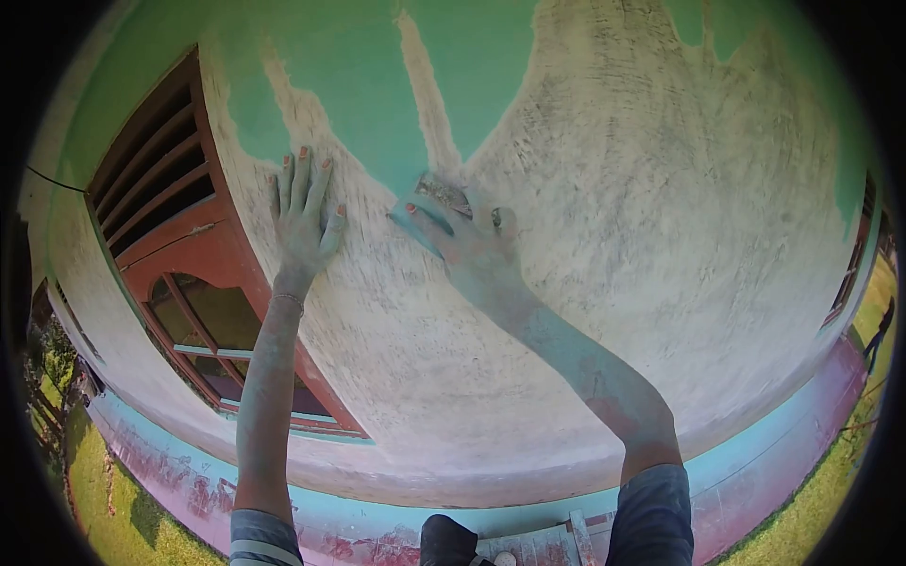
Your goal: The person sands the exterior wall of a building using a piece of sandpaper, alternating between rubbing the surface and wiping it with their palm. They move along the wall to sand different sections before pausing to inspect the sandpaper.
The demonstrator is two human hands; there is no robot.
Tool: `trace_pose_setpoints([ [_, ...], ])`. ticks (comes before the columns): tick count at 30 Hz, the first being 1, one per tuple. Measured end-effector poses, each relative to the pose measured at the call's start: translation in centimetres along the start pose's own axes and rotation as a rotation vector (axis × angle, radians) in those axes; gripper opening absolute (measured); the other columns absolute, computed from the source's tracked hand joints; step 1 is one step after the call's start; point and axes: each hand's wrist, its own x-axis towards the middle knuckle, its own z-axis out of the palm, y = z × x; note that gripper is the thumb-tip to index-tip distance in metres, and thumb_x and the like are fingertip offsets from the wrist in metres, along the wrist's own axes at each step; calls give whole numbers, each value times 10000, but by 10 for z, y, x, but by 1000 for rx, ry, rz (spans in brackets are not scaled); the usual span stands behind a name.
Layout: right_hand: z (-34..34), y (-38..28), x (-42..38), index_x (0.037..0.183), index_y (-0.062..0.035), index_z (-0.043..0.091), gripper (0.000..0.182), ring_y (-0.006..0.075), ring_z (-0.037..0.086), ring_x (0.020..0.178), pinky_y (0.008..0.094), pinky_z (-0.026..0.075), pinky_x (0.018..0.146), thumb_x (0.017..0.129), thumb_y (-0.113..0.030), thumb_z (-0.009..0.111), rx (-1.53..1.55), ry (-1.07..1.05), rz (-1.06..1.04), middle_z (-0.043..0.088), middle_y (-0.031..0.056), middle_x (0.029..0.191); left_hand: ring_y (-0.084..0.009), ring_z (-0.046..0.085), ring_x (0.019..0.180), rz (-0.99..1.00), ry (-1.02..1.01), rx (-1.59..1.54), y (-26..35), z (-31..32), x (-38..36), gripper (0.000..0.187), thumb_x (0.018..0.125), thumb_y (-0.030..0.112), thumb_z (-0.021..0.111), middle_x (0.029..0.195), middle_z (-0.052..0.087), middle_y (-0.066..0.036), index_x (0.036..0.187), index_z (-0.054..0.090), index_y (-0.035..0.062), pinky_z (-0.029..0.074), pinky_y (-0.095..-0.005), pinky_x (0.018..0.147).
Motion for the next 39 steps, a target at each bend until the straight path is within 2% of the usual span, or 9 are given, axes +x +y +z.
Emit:
trace_pose_setpoints([
  [2, -17, 19, 20, 1438, -302, 611, 566, 293, 425, 1302, 502, 296, 1002, 897, -139, 654, 47, 90, 215, 592, -57, 1393, -355, 214, 1577, 14, 30, 7, -3, 5, -2, 620, 1046, 490, 441, 1698, 293, -113, 1584, 448, 181, 97, -559, 1267],
  [5, -11, -17, 14, 1446, -302, 602, 590, 288, 426, 1297, 504, 297, 992, 889, -116, 657, -5, -55, 193, 595, -59, 1382, -359, 220, 1574, -6, -4, 3, 0, 0, -1, 623, 1038, 479, 455, 1696, 297, -116, 1583, 450, 178, 99, -563, 1266],
  [8, 8, -18, -6, 1449, -301, 598, 597, 282, 437, 1253, 504, 298, 986, 884, -118, 663, 79, -22, -97, 590, -58, 1397, -360, 223, 1573, -8, -13, 0, 1, 0, 0, 624, 1035, 476, 460, 1696, 298, -120, 1581, 452, 175, 99, -565, 1265],
  [14, -9, -9, 22, 1464, -310, 581, 634, 281, 449, 1243, 505, 291, 979, 868, -115, 677, -15, 15, 260, 583, -66, 1427, -358, 224, 1573, 10, 14, 25, -2, 3, -1, 631, 1038, 495, 456, 1692, 305, -121, 1579, 453, 172, 104, -563, 1263],
  [17, 7, -21, -4, 1468, -301, 580, 658, 287, 441, 1220, 504, 273, 974, 851, -107, 700, 56, -99, -66, 579, -62, 1440, -359, 221, 1574, 5, 7, 1, -1, 1, 0, 634, 1032, 493, 461, 1692, 307, -118, 1580, 451, 175, 107, -563, 1263],
  [23, -17, 20, 32, 1421, -290, 624, 587, 296, 437, 1220, 480, 298, 972, 859, -128, 672, 31, 117, 224, 602, -57, 1387, -353, 219, 1575, 4, 25, -1, -1, 3, -1, 628, 1035, 497, 453, 1696, 301, -109, 1583, 449, 188, 114, -564, 1261],
  [27, -1, -23, 4, 1415, -295, 634, 580, 297, 440, 1246, 494, 318, 948, 861, -129, 666, 6, -53, -84, 612, -56, 1372, -355, 220, 1575, -7, 12, 6, 1, 1, 0, 622, 1037, 494, 451, 1695, 301, -111, 1580, 454, 190, 113, -565, 1261],
  [33, -27, 28, 36, 1424, -292, 622, 571, 298, 469, 1239, 520, 341, 961, 876, -135, 656, -1, 105, 231, 602, -49, 1363, -354, 226, 1573, 8, 33, 20, -3, 4, -2, 619, 1037, 494, 452, 1692, 308, -115, 1577, 460, 192, 118, -567, 1260],
  [39, 5, -17, -8, 1510, -297, 537, 646, 304, 481, 1209, 525, 341, 946, 893, -141, 652, -68, -84, -165, 600, -39, 1337, -356, 236, 1570, -13, 13, 9, 2, 2, -1, 616, 1037, 495, 452, 1689, 315, -116, 1574, 465, 194, 121, -569, 1260],
])
